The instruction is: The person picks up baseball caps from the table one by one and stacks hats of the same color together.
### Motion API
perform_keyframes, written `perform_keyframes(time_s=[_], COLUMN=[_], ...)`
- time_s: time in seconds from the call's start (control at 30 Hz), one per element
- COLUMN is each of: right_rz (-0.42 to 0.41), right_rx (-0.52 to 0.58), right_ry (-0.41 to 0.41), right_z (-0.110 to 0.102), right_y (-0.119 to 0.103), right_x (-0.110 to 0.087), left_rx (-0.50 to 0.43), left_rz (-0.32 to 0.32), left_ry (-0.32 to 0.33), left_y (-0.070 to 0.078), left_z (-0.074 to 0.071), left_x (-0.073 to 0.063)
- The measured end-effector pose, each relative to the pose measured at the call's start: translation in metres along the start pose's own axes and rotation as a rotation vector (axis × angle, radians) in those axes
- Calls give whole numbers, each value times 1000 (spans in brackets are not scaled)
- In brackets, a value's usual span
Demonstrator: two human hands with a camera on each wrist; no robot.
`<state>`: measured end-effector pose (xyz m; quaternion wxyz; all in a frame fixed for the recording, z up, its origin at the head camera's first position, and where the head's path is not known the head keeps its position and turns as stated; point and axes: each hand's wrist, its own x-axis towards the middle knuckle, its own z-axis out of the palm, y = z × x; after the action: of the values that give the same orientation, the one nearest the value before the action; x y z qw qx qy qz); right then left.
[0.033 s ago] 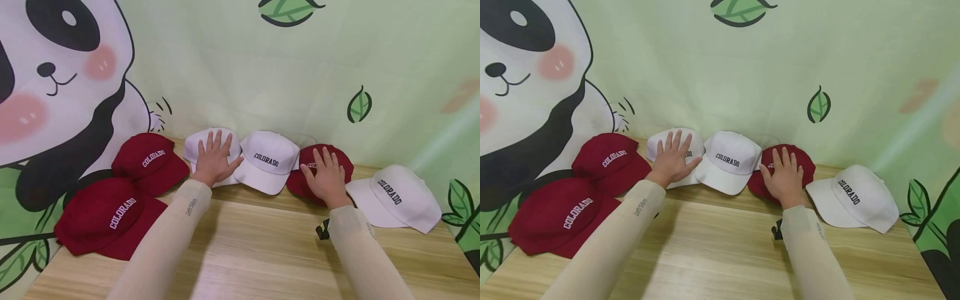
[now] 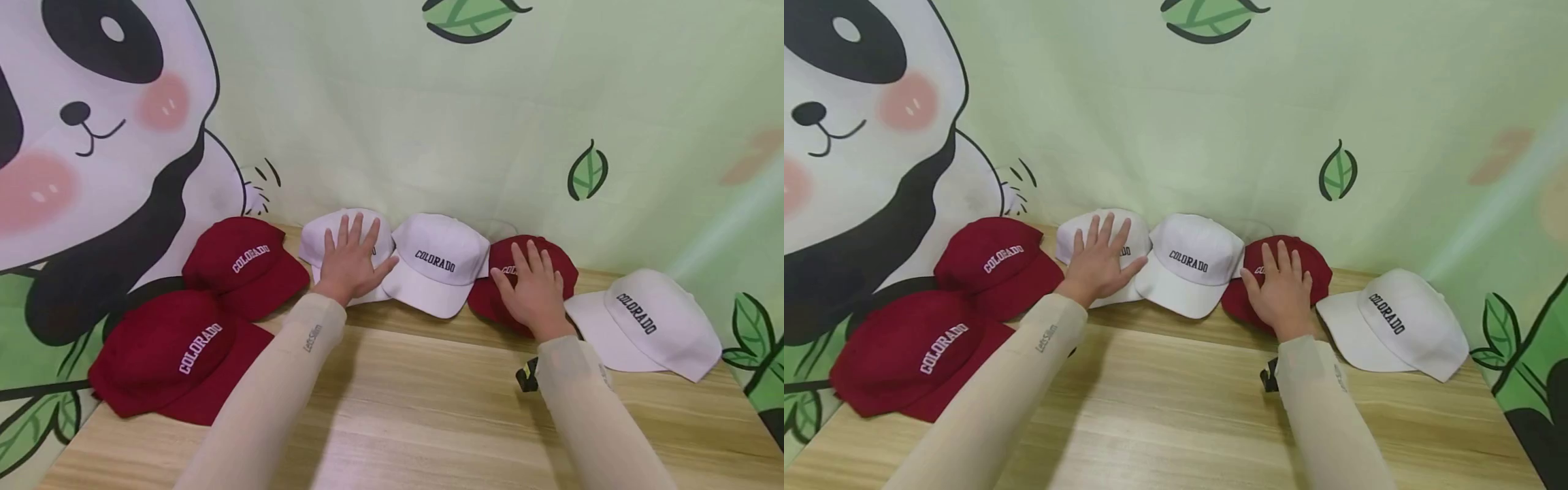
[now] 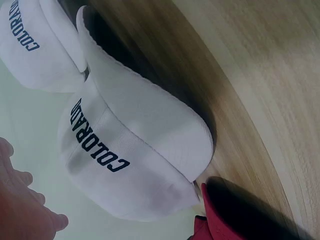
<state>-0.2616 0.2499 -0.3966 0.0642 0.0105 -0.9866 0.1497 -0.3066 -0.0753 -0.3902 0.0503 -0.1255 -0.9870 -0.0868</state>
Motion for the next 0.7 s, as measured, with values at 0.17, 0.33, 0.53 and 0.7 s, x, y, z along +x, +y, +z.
perform_keyframes(time_s=[0.17, 0.33, 0.53, 0.7], right_rz=[3, -1, -10, -8], right_rx=[-8, -9, -7, 7], right_ry=[-6, -29, -24, -23], right_z=[4, 10, 14, 14], right_y=[0, 0, -1, -3], right_x=[0, -4, -6, -9], left_rx=[-3, 2, -10, -15], left_rz=[1, 7, 14, 4], left_ry=[0, 1, -5, -13], left_y=[1, 3, 5, 6], left_z=[2, 4, 5, 5], left_x=[0, -3, -6, -8])
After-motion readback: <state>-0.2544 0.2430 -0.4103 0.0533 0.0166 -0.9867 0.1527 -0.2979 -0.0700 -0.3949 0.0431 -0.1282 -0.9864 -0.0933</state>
